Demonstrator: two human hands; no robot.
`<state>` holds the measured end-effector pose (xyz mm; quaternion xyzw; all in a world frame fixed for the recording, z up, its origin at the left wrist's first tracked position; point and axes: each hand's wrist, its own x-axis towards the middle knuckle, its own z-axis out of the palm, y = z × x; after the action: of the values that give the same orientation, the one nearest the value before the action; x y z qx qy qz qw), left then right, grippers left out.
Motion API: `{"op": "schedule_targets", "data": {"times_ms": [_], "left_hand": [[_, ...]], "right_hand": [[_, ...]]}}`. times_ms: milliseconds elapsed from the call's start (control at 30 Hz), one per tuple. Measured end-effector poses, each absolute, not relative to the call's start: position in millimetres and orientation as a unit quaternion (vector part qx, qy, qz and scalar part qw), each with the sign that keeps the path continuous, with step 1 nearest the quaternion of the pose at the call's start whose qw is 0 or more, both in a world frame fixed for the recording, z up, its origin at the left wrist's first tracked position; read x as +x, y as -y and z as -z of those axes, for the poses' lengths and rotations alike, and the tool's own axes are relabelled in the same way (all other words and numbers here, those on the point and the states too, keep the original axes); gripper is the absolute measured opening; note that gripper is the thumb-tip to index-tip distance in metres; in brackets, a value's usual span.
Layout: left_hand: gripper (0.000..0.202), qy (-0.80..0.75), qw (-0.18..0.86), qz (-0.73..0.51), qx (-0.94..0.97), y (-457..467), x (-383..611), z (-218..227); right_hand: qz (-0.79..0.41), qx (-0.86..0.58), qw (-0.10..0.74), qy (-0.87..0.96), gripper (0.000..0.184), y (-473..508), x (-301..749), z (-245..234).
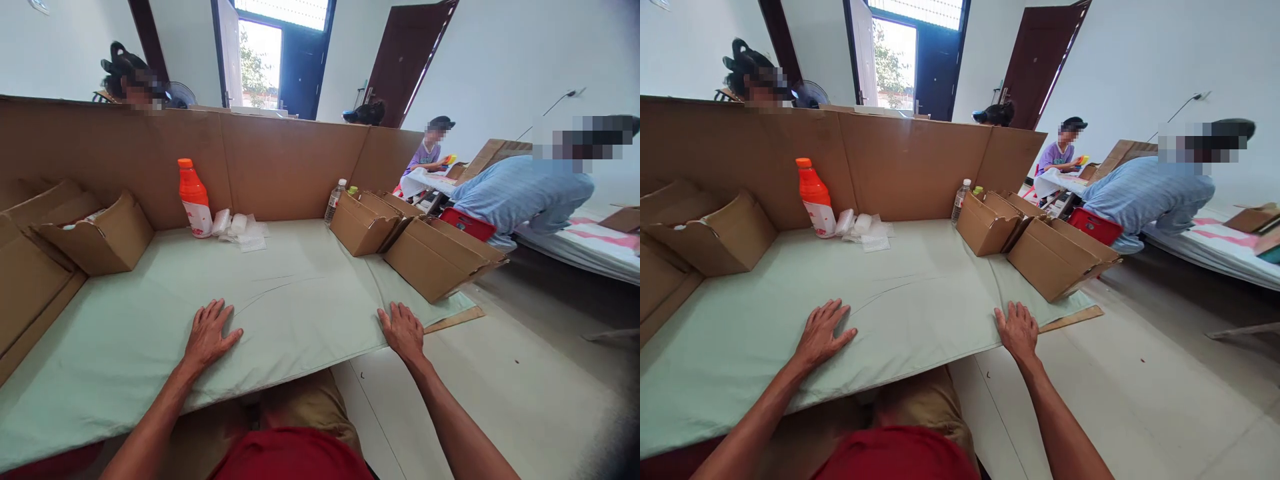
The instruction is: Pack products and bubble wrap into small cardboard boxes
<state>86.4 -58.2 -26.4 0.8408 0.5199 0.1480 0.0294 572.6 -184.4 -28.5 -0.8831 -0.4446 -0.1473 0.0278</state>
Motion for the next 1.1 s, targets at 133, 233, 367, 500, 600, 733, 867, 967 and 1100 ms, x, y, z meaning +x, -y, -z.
{"op": "schedule_targets", "data": {"times_ms": [133,233,367,500,600,733,867,967,1100], "left_hand": [[0.057,-0.519,0.023,-0.150,0.841,58,86,27],[0.057,-0.518,0.024,-0.152,0.841,58,85,28],[0.057,-0.520,0.033,-0.150,0.840,57,84,28],[0.054,-0.520,0.029,-0.160,0.839,57,83,30],[0.054,-0.518,0.034,-0.166,0.838,57,83,33],[0.054,-0.513,0.042,-0.183,0.837,57,83,38],[0.054,-0.512,0.045,-0.196,0.835,56,82,42],[0.053,-0.511,0.045,-0.199,0.835,57,82,41],[0.052,-0.511,0.044,-0.194,0.836,59,84,38]], "right_hand": [[0.150,-0.880,0.035,0.450,0.057,187,574,30],[0.149,-0.878,0.039,0.453,0.057,190,575,32],[0.149,-0.875,0.042,0.459,0.057,195,577,34],[0.150,-0.869,0.049,0.469,0.054,201,576,32],[0.125,-0.872,0.073,0.468,0.052,203,579,27],[0.089,-0.869,0.109,0.474,0.044,181,591,3],[0.149,-0.826,0.141,0.525,0.046,117,606,-53],[0.238,-0.772,0.180,0.561,0.049,51,621,-104],[0.283,-0.757,0.206,0.552,0.063,-34,650,-149]]}}
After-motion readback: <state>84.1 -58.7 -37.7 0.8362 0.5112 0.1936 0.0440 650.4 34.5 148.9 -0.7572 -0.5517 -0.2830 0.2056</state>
